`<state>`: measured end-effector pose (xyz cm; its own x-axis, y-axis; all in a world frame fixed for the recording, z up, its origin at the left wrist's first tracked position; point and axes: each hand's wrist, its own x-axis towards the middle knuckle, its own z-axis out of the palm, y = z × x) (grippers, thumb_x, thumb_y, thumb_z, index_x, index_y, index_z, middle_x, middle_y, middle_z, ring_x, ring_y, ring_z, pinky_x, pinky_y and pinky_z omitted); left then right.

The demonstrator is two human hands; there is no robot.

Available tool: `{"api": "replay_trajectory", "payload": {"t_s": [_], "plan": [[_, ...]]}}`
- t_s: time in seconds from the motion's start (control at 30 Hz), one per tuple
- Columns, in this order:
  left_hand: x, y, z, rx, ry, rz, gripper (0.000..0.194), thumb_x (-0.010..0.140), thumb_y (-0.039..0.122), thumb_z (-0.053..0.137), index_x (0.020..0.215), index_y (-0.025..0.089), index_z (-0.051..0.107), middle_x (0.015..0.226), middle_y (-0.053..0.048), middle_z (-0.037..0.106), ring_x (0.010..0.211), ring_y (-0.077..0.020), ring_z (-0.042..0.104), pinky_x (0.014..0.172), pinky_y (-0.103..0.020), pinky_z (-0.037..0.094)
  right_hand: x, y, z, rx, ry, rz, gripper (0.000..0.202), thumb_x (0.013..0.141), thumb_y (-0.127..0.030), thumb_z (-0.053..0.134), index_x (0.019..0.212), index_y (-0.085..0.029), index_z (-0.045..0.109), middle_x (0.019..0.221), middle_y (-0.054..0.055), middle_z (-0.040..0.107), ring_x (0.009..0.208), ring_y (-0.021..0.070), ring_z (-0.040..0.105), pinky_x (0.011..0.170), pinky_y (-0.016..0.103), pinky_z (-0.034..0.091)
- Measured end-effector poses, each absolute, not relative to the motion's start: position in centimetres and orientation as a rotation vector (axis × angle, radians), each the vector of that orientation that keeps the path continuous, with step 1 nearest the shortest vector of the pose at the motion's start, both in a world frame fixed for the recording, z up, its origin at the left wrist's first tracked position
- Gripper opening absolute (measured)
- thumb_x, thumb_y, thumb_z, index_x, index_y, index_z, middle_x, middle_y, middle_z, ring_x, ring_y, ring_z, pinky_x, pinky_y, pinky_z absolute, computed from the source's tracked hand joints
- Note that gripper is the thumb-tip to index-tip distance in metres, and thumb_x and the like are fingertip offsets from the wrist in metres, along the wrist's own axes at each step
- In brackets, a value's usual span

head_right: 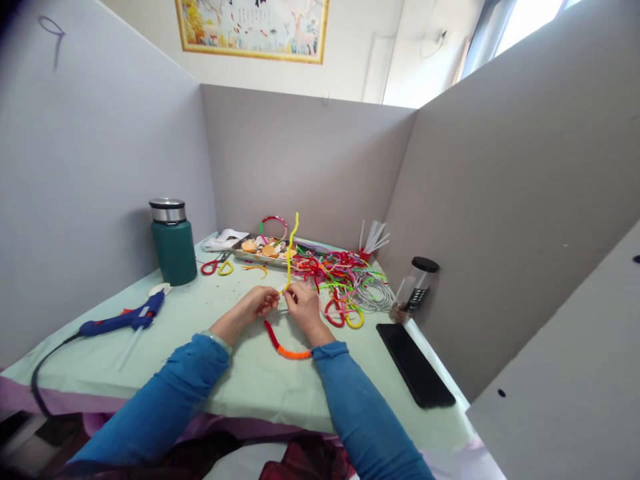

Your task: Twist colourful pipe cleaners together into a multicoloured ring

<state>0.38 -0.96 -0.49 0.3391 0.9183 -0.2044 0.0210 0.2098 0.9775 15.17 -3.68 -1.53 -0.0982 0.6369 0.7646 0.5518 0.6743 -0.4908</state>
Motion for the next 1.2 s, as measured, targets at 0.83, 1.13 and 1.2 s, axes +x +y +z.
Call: {"api": "replay_trajectory", "payload": {"t_s": [0.83, 1.13, 1.2], "plan": [[0.5, -1.0, -1.2, 1.860, 1.095, 0.972, 0.019, 0.067, 0.027, 0.053, 0.074, 0.012, 0.062, 0.062, -0.001, 0.062, 0.042, -0.0058, 0.041, 0.044, -0.020, 0.032, 15.2, -3.1, -1.1, -0.942, -1.446, 0.859, 0.022, 0.069, -0.036, 0.057, 0.061, -0.018, 0.049, 0.047, -0.006, 0.040, 0.044, 0.0078, 0.033, 0.044, 0.022, 0.025], [0.6, -1.5, -0.8, 2.099, 1.050, 0.970, 0.023, 0.071, 0.032, 0.052, 0.059, 0.013, 0.058, 0.053, 0.001, 0.054, 0.051, -0.0084, 0.043, 0.051, -0.021, 0.030, 15.6, -2.8, -1.4, -0.866, -1.418, 0.972, 0.024, 0.072, -0.038, 0.056, 0.062, -0.018, 0.048, 0.046, -0.006, 0.041, 0.042, 0.0073, 0.034, 0.043, 0.022, 0.024], [0.7, -1.8, -0.5, 1.986, 0.962, 0.982, 0.023, 0.071, 0.034, 0.054, 0.062, 0.013, 0.056, 0.054, 0.001, 0.054, 0.048, -0.0069, 0.041, 0.049, -0.020, 0.029, 15.5, -2.6, -1.5, -0.854, -1.329, 0.952, 0.024, 0.071, -0.037, 0.057, 0.061, -0.018, 0.047, 0.046, -0.006, 0.041, 0.042, 0.0072, 0.035, 0.043, 0.022, 0.026]]}}
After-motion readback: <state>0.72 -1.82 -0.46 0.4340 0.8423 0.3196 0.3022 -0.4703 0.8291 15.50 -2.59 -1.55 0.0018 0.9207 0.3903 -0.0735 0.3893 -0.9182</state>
